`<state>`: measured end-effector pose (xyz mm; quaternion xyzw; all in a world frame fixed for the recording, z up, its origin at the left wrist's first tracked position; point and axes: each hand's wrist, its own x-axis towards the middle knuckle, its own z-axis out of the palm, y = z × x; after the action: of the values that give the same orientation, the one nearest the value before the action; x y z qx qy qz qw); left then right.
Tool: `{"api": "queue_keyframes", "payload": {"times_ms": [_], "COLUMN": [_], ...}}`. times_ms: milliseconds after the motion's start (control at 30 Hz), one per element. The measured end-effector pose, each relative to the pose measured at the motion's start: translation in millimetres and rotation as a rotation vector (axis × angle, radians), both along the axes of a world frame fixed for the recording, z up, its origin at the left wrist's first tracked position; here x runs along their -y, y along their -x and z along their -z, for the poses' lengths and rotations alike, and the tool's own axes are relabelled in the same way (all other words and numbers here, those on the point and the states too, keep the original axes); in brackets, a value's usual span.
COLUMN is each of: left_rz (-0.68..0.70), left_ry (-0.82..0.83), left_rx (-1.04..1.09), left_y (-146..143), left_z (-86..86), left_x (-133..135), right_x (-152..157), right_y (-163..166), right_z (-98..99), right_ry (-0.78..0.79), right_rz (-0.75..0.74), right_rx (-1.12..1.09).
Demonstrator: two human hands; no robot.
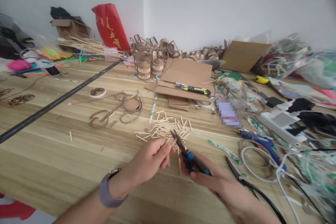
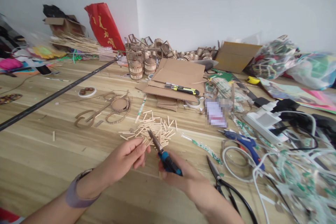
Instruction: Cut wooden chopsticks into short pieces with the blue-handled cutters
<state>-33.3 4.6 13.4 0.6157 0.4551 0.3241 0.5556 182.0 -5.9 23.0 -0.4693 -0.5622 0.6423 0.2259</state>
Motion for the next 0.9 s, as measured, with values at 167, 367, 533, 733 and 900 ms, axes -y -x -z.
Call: {"api": "queue_keyframes", "payload": {"times_ms": [167,367,533,733,900], "left_rz": [-0.015,0.055,0.103,0.172,0.171], "left_ry": [-0.136,-0.440,-0.596,-0.619,-0.541], "left_rx": [-0.281,-0.632,-0.786,-1.005,-1.042], "left_y": [-1.4,-15.5,-22.2,-30.9,-34.6], "left_z": [0.2,9.0,18.5,16.9,9.0], "left_x": [0.8,9.2,12.9,18.2,22.9], "right_x": [-8.7,-8.3,-3.7,-3.5,-1.1], "right_y": [-11.3,-8.0,2.4,9.1,16.4], "right_z": [6.5,19.4,34.7,45.2,48.5], "right_ry": [-0.202,-0.790,-1.022,-1.082,-1.020], "right_rz": [0.167,0.157,0.070,0.110,0.125], "right_rx": [-0.047,0.359,0.528,0.683,0.735]}}
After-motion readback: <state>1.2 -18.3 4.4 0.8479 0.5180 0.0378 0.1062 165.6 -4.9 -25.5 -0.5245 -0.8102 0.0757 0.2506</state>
